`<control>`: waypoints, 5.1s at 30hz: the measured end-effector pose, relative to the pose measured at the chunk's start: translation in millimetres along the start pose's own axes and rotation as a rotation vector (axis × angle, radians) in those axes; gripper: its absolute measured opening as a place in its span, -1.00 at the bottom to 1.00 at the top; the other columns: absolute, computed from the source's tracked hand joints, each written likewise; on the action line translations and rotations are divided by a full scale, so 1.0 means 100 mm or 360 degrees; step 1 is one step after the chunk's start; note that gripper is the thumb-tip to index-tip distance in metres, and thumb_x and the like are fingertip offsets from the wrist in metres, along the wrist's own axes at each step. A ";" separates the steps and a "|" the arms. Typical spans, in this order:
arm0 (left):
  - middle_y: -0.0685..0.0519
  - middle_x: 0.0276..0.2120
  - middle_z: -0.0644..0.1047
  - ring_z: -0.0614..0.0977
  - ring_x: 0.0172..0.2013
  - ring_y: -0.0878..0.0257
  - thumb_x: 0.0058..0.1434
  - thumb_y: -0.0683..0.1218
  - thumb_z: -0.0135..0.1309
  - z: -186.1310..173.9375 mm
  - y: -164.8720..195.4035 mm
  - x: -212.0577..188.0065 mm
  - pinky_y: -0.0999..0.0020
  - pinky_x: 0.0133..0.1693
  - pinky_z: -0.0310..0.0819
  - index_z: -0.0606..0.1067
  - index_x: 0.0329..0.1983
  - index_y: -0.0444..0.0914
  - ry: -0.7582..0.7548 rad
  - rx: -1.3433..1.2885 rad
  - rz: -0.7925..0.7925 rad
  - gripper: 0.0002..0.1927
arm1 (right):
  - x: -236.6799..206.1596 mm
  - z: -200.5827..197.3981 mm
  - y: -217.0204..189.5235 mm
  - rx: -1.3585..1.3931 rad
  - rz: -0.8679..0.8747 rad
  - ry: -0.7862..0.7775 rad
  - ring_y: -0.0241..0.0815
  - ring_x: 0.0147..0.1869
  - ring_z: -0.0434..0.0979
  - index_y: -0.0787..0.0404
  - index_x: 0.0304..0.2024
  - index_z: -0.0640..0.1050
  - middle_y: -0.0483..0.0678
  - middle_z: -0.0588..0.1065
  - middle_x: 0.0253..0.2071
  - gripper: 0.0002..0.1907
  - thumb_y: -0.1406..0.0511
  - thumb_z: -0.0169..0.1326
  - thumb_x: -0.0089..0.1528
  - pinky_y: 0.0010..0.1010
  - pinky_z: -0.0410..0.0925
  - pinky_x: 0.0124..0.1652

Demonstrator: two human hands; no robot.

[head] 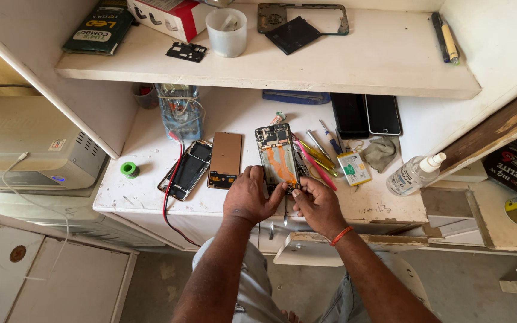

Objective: The person disassembles a smartphone at a cluttered repair bench, prying open the phone body and lifting out the internal assembly by hand. They then use tweezers and a small metal tool to work on the exposed battery and internal components, holding the phone in one hand while manipulating parts with the other.

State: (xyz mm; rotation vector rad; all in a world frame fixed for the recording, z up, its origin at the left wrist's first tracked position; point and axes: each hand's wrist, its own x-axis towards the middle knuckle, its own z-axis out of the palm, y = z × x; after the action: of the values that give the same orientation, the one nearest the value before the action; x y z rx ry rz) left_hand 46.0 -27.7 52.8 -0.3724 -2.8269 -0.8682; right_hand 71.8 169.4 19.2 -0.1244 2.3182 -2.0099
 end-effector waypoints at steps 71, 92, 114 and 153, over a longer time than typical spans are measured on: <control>-0.23 -0.07 0.63 0.69 -0.12 -0.04 0.23 0.65 -0.53 0.02 -0.29 0.17 0.04 -0.01 0.58 0.36 0.27 -0.40 -0.0273 -0.3138 -0.0663 0.13 | 0.06 -0.75 0.00 -0.1477 -0.0662 0.1040 0.14 0.22 0.40 0.27 0.14 0.55 0.16 0.46 0.12 -0.50 0.30 0.21 0.13 -0.06 0.31 0.20; -0.22 -0.08 0.61 0.68 -0.12 -0.01 0.33 0.53 -0.44 0.06 -0.26 0.22 0.08 -0.03 0.59 0.38 0.26 -0.34 -0.0302 -0.2977 -0.0614 -0.06 | 0.13 -0.73 0.12 -0.1601 -0.0507 0.1018 0.08 0.33 0.36 0.18 0.37 0.42 0.09 0.41 0.19 -0.46 0.43 0.00 0.31 0.00 0.13 0.31; 0.08 -0.16 0.64 0.67 -0.16 0.26 0.27 -0.18 0.13 0.23 -0.29 0.20 0.21 -0.12 0.64 0.49 -0.03 -0.18 -0.0137 -0.2887 -0.0645 -0.79 | 0.08 -0.03 -0.52 0.1537 0.0137 0.0321 -0.20 -0.17 0.39 0.15 0.11 0.50 0.01 0.56 -0.07 -0.55 0.06 0.11 0.28 -0.29 0.29 -0.14; -0.05 0.03 0.54 0.60 0.02 0.22 0.46 -0.16 -0.19 0.29 -0.35 0.28 0.25 0.13 0.53 0.34 0.25 -0.28 -0.0197 -0.2987 -0.0607 -0.67 | 0.33 0.43 -0.62 -0.0068 -0.0105 0.0493 -0.28 -0.14 0.70 0.37 0.11 0.51 0.08 0.67 -0.11 -0.58 0.48 0.22 0.19 -0.53 0.58 -0.20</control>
State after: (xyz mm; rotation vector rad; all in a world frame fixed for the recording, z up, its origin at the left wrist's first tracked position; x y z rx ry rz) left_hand 7.3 -33.7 16.9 0.0094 -1.1657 -3.2411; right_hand 44.2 114.9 74.4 0.1192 2.5693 -2.1454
